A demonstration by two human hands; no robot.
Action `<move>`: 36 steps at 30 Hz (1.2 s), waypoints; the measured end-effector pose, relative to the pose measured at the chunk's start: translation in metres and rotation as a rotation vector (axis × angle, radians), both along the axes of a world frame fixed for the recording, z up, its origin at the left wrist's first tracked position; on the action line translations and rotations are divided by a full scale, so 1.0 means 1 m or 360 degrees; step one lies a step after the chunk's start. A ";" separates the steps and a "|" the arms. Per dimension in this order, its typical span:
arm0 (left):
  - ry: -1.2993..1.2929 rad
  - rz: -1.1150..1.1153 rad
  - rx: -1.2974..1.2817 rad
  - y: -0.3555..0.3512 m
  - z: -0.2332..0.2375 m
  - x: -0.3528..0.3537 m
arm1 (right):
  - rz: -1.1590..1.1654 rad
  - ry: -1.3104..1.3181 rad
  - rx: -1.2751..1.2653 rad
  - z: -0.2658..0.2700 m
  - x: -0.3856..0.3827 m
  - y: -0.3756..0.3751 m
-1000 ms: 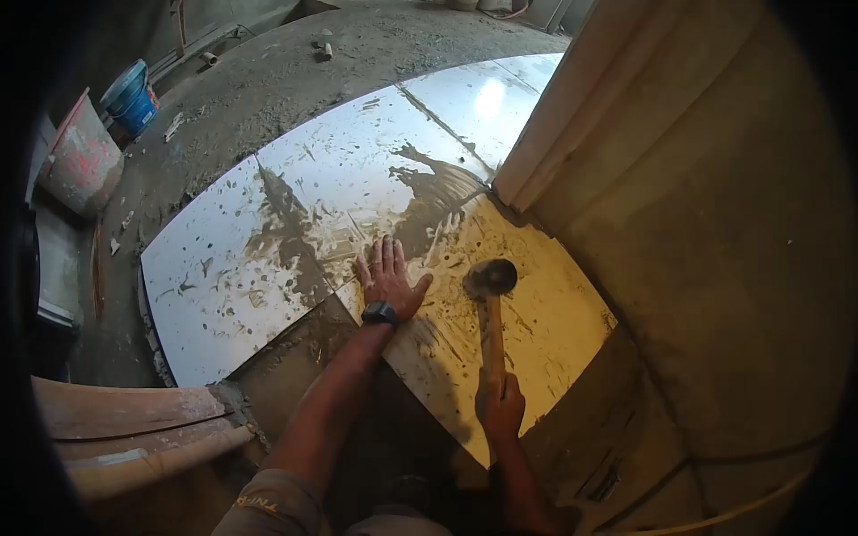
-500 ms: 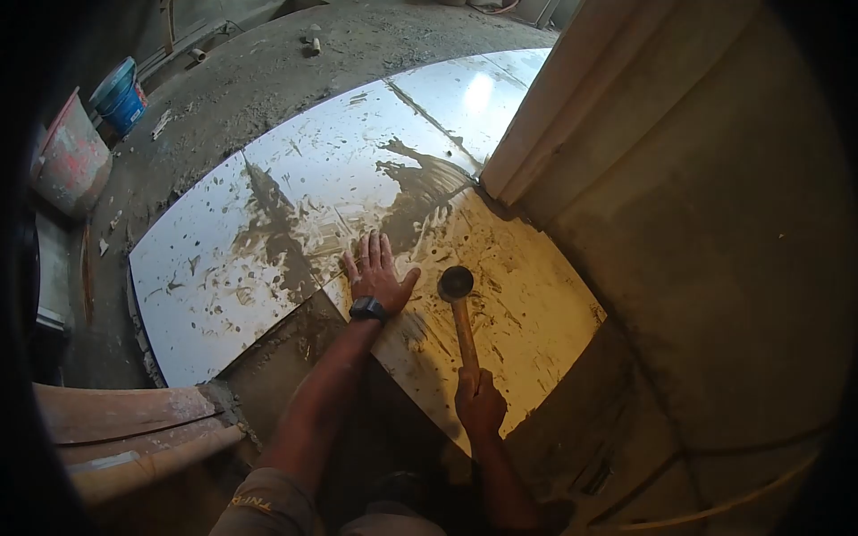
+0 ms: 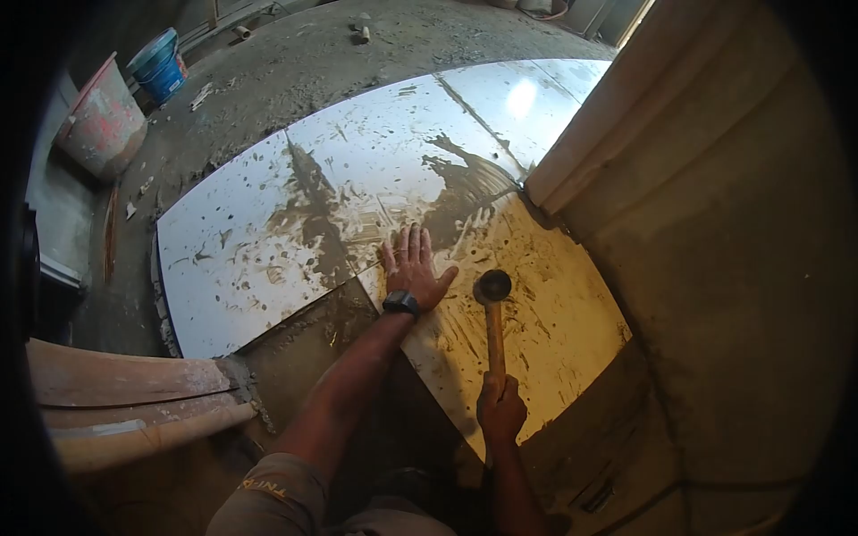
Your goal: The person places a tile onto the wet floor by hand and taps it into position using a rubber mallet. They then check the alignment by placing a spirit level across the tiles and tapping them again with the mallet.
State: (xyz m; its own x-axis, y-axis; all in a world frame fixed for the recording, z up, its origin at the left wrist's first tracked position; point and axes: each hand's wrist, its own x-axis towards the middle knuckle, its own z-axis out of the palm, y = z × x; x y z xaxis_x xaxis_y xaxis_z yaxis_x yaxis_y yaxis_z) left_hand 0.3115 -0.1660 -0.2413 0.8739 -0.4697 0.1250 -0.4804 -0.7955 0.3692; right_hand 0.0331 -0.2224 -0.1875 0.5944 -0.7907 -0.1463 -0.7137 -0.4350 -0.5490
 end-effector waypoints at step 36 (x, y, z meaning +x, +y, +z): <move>0.0063 -0.0019 0.0063 0.001 0.007 0.001 | 0.0144 -0.0891 0.0413 0.018 0.209 -0.042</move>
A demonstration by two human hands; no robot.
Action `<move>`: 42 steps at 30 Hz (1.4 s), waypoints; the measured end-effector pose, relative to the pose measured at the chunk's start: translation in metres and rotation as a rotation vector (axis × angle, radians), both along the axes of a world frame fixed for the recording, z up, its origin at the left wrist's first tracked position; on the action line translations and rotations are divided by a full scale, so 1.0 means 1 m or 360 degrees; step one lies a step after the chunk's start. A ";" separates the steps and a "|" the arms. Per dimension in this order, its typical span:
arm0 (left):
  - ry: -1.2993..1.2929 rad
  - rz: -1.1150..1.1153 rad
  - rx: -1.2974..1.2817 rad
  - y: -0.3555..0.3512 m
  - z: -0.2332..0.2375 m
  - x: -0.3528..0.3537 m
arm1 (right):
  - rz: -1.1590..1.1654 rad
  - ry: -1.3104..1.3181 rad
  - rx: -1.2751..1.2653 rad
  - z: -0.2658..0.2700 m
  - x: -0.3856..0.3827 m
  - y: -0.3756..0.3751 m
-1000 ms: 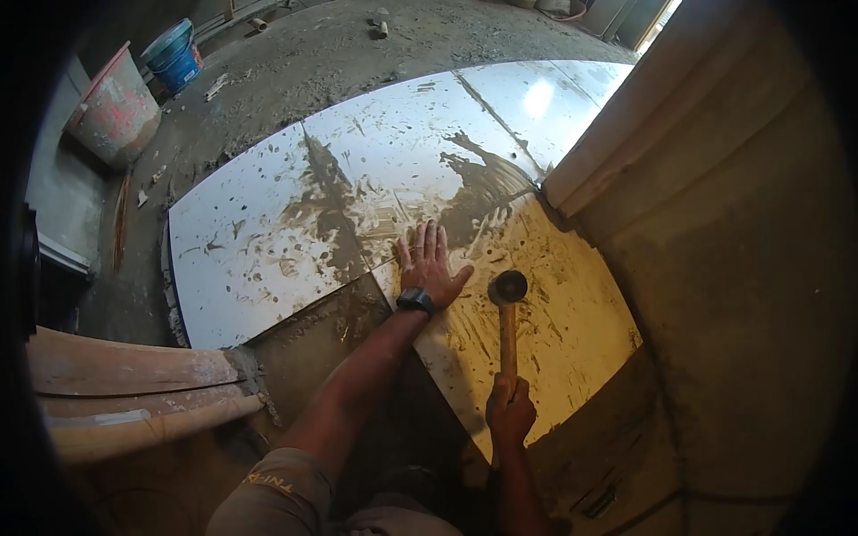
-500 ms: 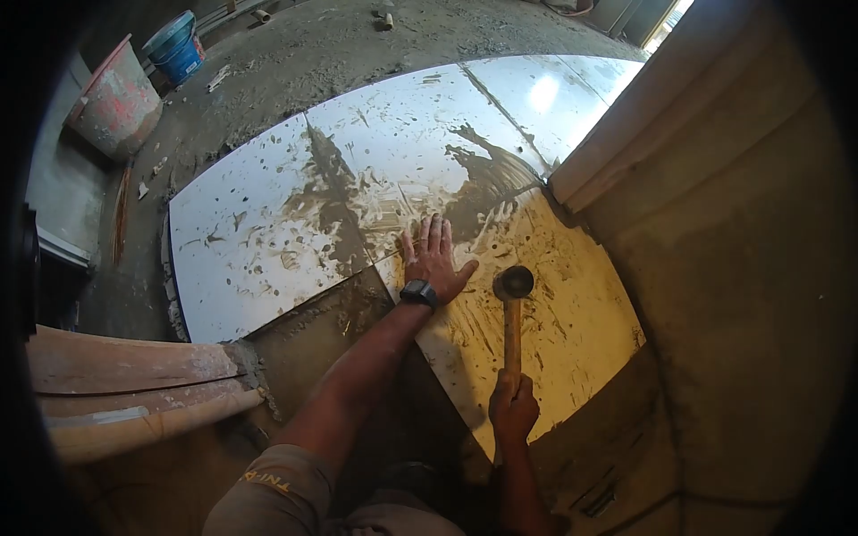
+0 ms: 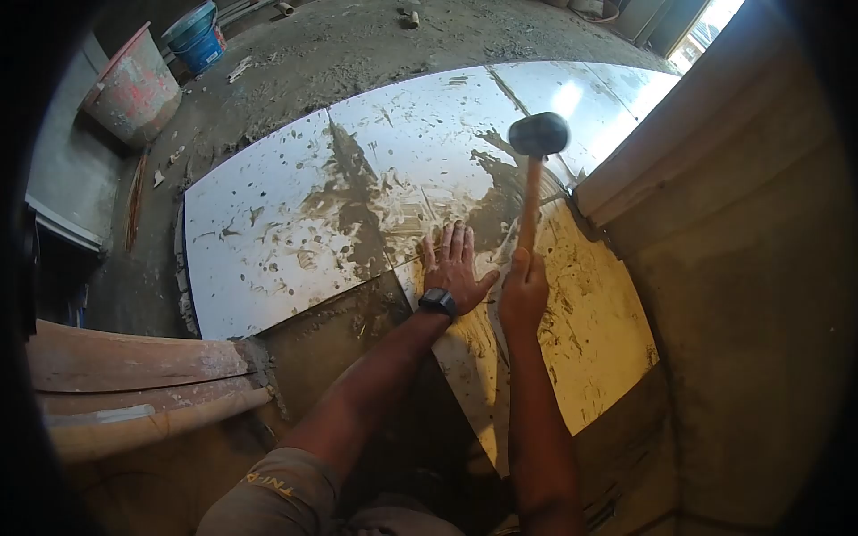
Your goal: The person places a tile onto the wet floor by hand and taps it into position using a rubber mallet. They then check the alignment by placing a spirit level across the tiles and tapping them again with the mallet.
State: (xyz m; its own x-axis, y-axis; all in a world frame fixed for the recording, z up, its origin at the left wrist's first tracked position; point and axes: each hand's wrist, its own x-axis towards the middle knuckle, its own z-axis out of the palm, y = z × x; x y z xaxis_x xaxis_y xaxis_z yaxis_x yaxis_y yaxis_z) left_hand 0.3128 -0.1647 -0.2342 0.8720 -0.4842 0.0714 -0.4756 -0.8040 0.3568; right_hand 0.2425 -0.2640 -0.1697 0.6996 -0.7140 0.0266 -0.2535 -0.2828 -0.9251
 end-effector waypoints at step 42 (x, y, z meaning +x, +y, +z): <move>-0.0050 0.0004 -0.0045 -0.004 -0.009 0.001 | 0.0217 0.0863 -0.0473 -0.011 -0.011 -0.005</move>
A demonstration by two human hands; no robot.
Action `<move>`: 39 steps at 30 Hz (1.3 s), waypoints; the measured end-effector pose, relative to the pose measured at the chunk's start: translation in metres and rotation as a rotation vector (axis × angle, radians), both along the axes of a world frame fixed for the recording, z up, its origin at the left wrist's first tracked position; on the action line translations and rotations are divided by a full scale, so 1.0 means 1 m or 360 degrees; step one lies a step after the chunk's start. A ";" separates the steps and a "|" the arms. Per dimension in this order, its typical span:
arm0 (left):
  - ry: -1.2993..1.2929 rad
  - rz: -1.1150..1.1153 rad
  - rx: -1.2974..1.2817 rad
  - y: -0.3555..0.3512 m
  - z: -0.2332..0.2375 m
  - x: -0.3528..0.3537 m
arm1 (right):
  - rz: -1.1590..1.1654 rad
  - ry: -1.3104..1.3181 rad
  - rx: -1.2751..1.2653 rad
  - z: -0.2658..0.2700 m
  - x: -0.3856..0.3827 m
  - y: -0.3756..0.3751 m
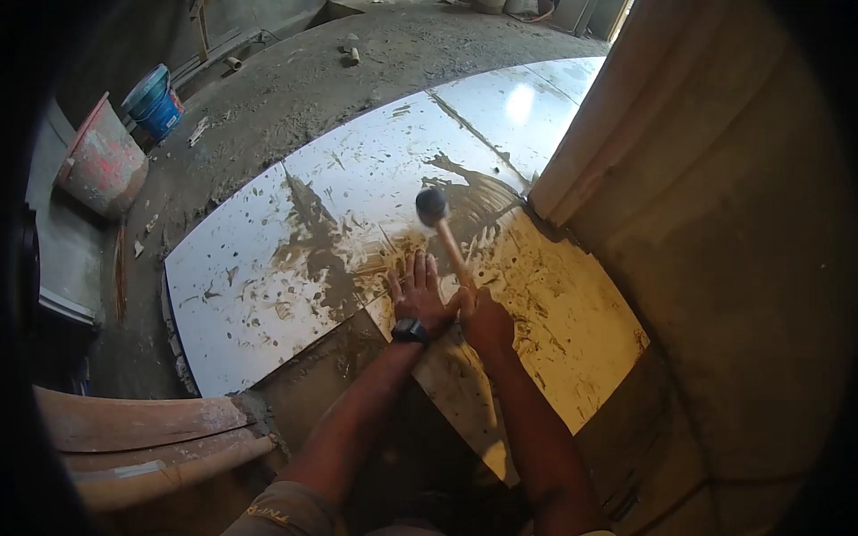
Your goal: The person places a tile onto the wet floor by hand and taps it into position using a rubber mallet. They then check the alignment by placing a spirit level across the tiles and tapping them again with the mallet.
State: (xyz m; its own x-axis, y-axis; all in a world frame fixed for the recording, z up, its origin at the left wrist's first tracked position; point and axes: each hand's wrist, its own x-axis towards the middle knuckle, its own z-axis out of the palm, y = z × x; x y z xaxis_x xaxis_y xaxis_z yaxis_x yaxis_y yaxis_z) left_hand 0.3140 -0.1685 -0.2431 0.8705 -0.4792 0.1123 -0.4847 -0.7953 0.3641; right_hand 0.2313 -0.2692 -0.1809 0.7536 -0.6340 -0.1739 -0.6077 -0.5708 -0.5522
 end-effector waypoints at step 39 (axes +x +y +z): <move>-0.0082 0.0310 0.0256 0.082 -0.006 -0.008 | 0.0359 -0.0239 -0.0128 -0.008 0.006 0.078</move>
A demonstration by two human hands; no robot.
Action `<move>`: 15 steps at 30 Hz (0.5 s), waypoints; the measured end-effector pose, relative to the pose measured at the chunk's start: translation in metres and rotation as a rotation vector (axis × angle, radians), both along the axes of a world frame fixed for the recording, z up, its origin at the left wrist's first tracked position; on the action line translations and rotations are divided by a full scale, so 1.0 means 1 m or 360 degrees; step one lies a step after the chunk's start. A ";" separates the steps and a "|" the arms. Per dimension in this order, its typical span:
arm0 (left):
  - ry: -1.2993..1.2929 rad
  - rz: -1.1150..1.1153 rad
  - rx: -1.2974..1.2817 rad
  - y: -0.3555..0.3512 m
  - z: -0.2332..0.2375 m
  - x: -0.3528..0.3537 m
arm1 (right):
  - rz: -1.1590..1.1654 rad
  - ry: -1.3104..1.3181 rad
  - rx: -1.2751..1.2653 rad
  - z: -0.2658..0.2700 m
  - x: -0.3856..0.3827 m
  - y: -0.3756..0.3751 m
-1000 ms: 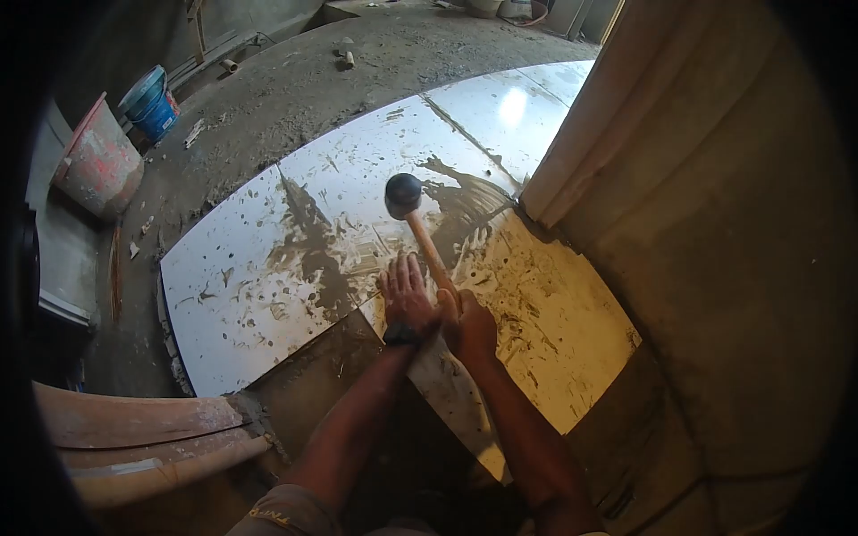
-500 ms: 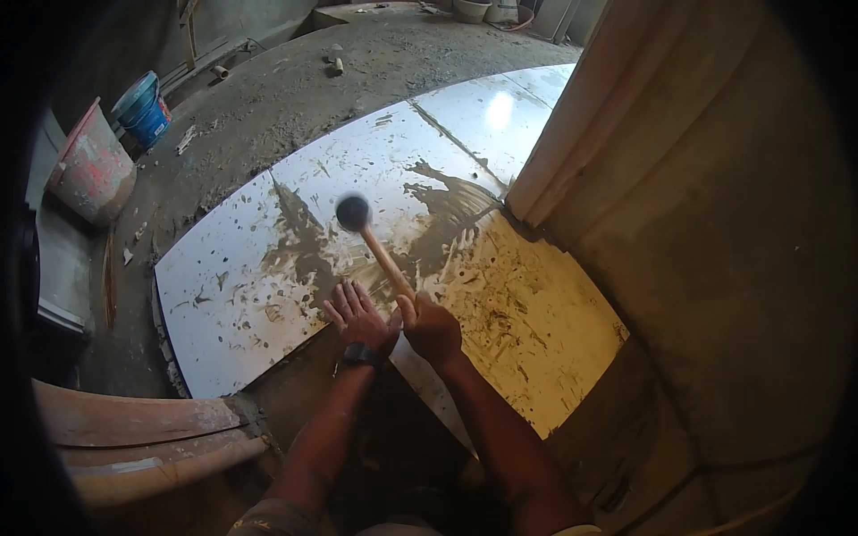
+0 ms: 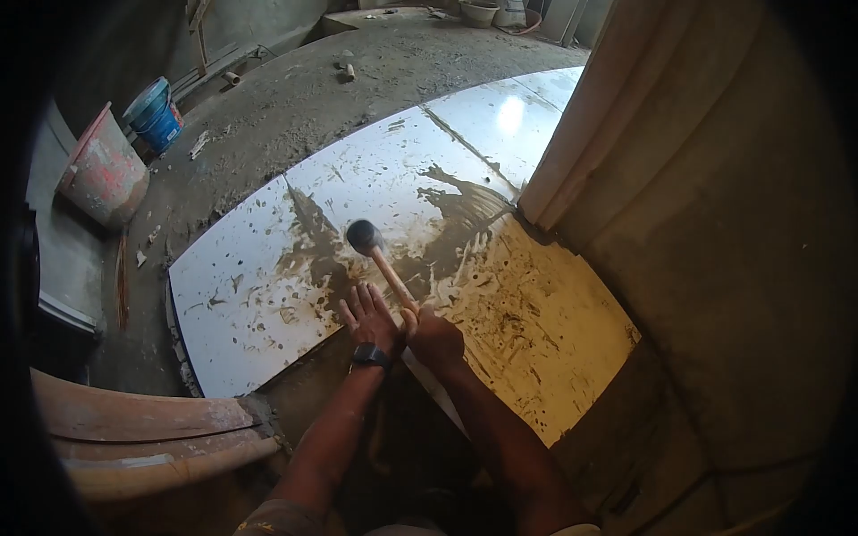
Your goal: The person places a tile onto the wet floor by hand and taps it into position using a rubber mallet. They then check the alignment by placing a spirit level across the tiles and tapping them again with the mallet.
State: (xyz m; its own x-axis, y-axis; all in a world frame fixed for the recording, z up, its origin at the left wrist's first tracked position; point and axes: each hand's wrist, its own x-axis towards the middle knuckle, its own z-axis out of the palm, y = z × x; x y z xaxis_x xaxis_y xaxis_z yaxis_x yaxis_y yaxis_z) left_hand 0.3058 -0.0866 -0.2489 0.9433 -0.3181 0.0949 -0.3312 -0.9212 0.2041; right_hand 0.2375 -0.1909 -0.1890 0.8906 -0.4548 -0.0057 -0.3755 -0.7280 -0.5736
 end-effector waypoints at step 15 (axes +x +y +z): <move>-0.0022 -0.0008 -0.0047 0.001 0.001 0.002 | 0.0029 -0.0025 0.0044 0.000 0.020 0.013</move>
